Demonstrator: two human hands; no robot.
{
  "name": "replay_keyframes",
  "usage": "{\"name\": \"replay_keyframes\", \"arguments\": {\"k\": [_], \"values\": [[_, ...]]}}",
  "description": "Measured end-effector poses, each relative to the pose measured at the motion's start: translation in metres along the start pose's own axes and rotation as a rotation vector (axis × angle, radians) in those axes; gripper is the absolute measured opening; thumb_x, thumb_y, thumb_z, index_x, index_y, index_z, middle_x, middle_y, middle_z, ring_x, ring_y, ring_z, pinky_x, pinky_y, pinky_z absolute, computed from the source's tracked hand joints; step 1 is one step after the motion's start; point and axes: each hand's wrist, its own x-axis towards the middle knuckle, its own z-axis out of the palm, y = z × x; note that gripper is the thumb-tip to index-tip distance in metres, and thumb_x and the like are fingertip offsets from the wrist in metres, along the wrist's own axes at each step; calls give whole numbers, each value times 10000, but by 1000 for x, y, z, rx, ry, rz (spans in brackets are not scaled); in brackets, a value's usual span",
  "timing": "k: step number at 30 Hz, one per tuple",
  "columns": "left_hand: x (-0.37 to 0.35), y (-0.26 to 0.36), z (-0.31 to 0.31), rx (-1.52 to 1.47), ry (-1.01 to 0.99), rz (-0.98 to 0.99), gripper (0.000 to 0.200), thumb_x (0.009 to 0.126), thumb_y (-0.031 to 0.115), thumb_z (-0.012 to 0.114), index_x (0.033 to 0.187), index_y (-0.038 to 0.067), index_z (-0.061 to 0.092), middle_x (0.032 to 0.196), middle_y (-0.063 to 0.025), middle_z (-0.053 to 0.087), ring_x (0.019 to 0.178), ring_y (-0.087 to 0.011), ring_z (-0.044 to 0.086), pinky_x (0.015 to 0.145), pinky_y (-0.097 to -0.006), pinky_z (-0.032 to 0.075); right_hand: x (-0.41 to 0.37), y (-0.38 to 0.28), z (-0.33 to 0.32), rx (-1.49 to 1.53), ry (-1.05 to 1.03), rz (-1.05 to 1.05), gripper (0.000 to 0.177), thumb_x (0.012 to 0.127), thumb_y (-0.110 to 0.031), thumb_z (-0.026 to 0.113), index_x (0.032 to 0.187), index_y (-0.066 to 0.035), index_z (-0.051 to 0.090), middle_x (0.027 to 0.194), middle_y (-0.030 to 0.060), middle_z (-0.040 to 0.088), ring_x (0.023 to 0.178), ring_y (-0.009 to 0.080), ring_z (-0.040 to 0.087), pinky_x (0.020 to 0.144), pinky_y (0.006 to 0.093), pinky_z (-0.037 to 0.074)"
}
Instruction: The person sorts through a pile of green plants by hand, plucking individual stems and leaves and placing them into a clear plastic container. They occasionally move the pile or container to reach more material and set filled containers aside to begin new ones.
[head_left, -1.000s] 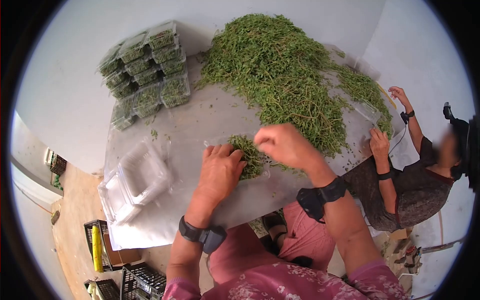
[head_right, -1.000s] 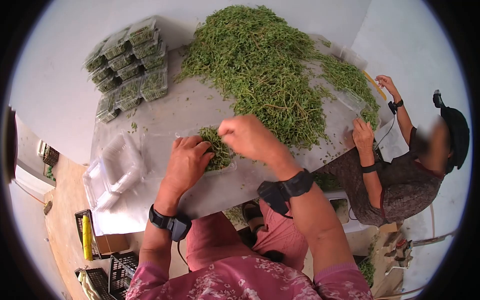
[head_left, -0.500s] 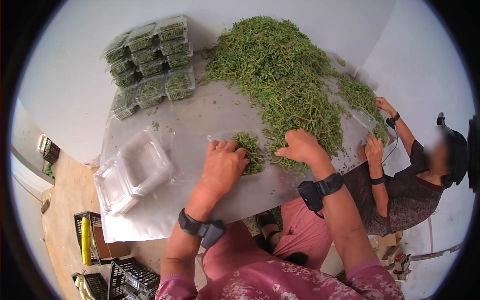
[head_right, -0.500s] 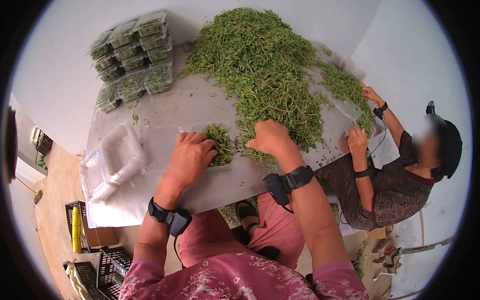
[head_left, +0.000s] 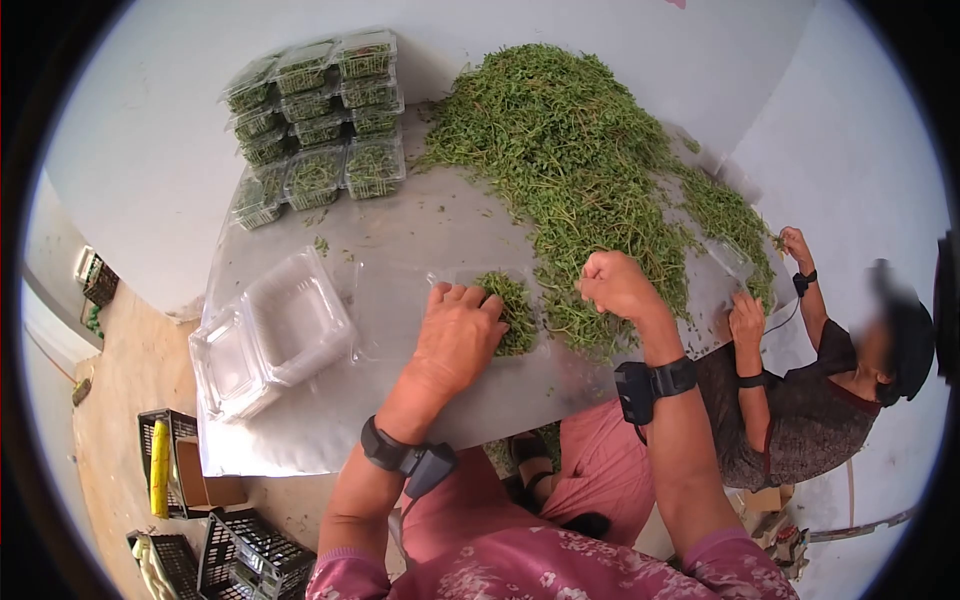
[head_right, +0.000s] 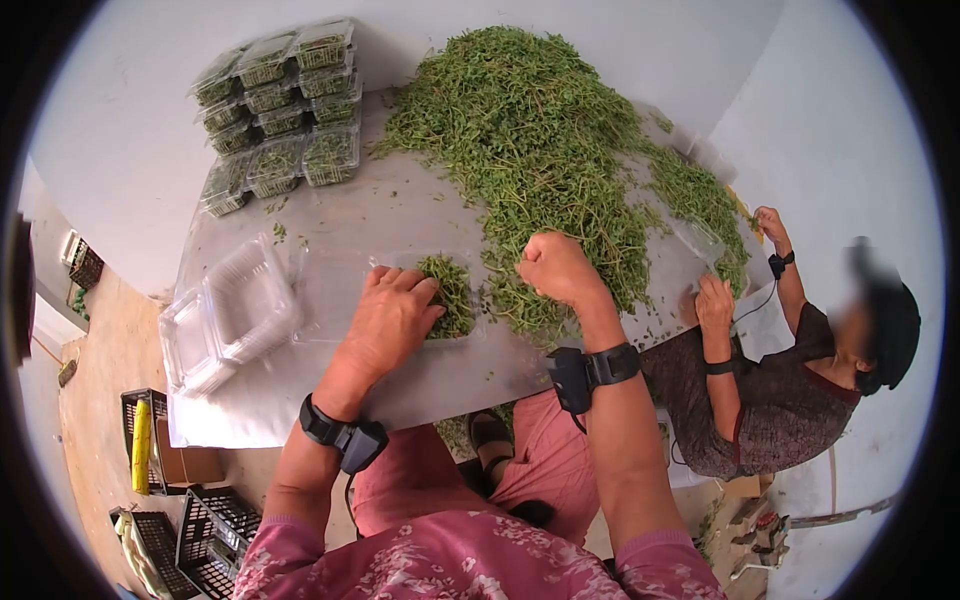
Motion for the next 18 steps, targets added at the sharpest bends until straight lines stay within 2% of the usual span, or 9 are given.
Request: {"name": "replay_keyframes", "arguments": {"k": [2, 5, 9, 11, 12, 15, 18], "values": [[0, 1, -2, -28, 37, -3, 228, 839, 182, 684, 1026, 56, 648, 940, -110, 623, 979, -297, 590, 969, -454, 390, -3, -9, 0, 98, -2, -3, 122, 877, -90, 657, 830, -5, 584, 693, 47, 628, 497, 78, 531, 441, 243, 405], [5, 2, -14, -88, 62, -29, 289, 838, 131, 688, 1109, 42, 645, 1084, -142, 649, 1011, -335, 591, 962, -437, 404, -10, -29, 3, 272, -1, 9, 142, 900, -112, 657, 887, 14, 594, 715, 48, 638, 507, 68, 534, 440, 225, 396], [11, 4, -20, -132, 352, -57, 295, 833, 72, 678, 1122, 30, 639, 1071, -147, 650, 980, -343, 583, 911, -423, 435, -22, -59, 18, 509, -49, -10, 209, 908, -144, 663, 984, 44, 614, 742, 62, 654, 531, 62, 541, 456, 213, 399], [12, 2, -17, -151, 433, -64, 300, 829, 53, 674, 1126, 24, 641, 1065, -146, 651, 966, -347, 577, 892, -419, 445, -24, -60, 17, 458, -50, -55, 215, 900, -154, 673, 978, 43, 636, 730, 58, 657, 549, 73, 558, 476, 227, 417], [13, 2, -16, -156, 411, -54, 293, 832, 61, 676, 1121, 24, 642, 1066, -144, 651, 964, -345, 577, 894, -421, 445, -25, -58, 15, 429, -49, -76, 219, 896, -160, 678, 975, 42, 647, 724, 56, 658, 557, 79, 566, 486, 234, 426], [13, 6, -17, -162, 325, -4, 277, 837, 95, 688, 1103, 24, 650, 1067, -140, 654, 962, -337, 577, 903, -426, 442, -16, -29, 3, -43, 51, -152, 198, 832, -164, 721, 868, 25, 674, 734, 135, 679, 569, 188, 613, 580, 341, 502], [12, 10, -17, -164, 183, 83, 279, 833, 147, 712, 1080, 28, 663, 1072, -136, 657, 971, -324, 579, 925, -430, 430, -7, -5, 2, -236, -38, -43, 155, 788, -152, 741, 797, -8, 684, 735, 175, 672, 622, 285, 642, 631, 407, 518]]}}
